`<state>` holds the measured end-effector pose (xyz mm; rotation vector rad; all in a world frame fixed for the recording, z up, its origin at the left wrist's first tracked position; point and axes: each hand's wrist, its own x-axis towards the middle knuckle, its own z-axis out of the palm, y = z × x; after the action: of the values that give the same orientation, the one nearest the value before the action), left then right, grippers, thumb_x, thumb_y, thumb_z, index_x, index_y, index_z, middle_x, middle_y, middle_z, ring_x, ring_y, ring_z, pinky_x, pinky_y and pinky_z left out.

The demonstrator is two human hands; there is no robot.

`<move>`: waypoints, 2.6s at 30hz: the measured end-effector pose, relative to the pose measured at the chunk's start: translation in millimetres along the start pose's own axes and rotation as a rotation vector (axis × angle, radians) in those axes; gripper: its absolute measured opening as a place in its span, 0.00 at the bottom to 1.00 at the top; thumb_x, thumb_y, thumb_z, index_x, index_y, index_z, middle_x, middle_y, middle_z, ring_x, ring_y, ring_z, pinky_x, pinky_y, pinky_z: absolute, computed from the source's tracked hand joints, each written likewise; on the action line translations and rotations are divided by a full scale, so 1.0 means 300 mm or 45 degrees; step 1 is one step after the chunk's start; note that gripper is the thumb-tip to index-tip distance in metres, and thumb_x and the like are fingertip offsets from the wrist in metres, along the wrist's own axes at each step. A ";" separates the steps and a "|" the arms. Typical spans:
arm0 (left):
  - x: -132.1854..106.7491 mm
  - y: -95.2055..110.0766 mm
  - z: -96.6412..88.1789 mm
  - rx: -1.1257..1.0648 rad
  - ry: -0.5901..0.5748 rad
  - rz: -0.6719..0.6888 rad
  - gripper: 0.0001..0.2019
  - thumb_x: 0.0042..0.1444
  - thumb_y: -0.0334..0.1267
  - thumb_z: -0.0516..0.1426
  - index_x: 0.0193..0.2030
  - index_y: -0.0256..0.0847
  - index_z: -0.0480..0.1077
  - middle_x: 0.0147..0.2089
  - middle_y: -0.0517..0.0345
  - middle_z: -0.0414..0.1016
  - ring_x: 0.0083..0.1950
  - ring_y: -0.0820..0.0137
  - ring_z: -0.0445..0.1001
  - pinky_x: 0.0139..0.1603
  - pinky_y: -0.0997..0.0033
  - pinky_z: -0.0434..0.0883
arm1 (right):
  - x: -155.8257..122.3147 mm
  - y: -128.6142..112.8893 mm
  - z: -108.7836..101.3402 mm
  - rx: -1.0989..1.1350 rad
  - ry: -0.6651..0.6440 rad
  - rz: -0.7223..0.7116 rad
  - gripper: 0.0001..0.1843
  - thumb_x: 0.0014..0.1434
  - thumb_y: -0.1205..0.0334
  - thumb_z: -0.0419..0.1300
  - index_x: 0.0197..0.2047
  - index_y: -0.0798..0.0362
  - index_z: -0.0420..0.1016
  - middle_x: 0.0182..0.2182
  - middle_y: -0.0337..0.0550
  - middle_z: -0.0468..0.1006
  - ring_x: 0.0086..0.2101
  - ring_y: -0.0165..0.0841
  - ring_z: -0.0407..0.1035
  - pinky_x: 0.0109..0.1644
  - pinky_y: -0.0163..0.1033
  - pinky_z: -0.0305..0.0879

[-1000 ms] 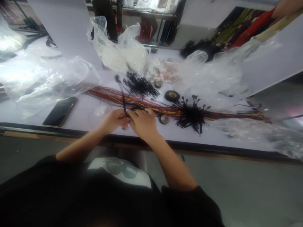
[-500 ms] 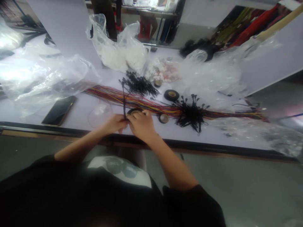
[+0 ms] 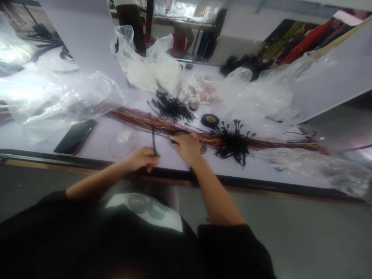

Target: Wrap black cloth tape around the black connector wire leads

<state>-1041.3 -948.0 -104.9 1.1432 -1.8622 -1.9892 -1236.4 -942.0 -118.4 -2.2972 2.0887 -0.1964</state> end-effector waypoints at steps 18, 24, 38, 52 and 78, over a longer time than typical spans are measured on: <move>0.055 0.015 0.069 1.441 0.283 0.238 0.19 0.63 0.39 0.44 0.42 0.31 0.74 0.39 0.40 0.79 0.42 0.59 0.78 0.41 0.65 0.71 | -0.111 -0.166 0.023 1.195 0.570 0.496 0.23 0.49 0.48 0.60 0.15 0.50 0.54 0.15 0.30 0.57 0.21 0.26 0.53 0.29 0.35 0.52; 0.069 0.083 0.022 1.406 0.015 0.304 0.16 0.60 0.42 0.49 0.44 0.36 0.73 0.44 0.46 0.79 0.46 0.59 0.77 0.45 0.66 0.70 | -0.129 -0.057 -0.033 1.025 0.528 0.505 0.21 0.47 0.49 0.60 0.15 0.50 0.57 0.15 0.32 0.59 0.21 0.27 0.56 0.28 0.36 0.54; 0.634 0.263 -0.018 1.345 0.199 0.373 0.12 0.49 0.28 0.56 0.40 0.37 0.76 0.48 0.49 0.77 0.49 0.61 0.74 0.43 0.72 0.68 | -0.067 0.344 -0.113 -0.027 0.255 0.837 0.23 0.59 0.61 0.51 0.56 0.57 0.68 0.45 0.58 0.78 0.48 0.49 0.71 0.47 0.51 0.65; 0.381 0.287 -0.064 -0.483 0.094 0.645 0.04 0.56 0.32 0.56 0.36 0.34 0.69 0.30 0.61 0.71 0.29 0.82 0.70 0.36 0.79 0.70 | 0.073 0.066 -0.074 1.175 0.558 0.267 0.11 0.59 0.53 0.50 0.31 0.50 0.64 0.23 0.37 0.75 0.24 0.30 0.70 0.33 0.38 0.66; 0.064 0.000 -0.026 -0.076 0.584 0.514 0.11 0.51 0.35 0.57 0.42 0.38 0.71 0.27 0.65 0.69 0.25 0.80 0.63 0.28 0.79 0.62 | -0.139 -0.060 0.001 1.001 0.296 0.023 0.22 0.55 0.57 0.58 0.54 0.48 0.66 0.48 0.47 0.78 0.48 0.40 0.73 0.53 0.49 0.67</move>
<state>-1049.6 -965.8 -111.8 1.0006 -1.6226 -1.4126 -1222.5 -899.0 -119.7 -1.8191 1.6581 -1.0993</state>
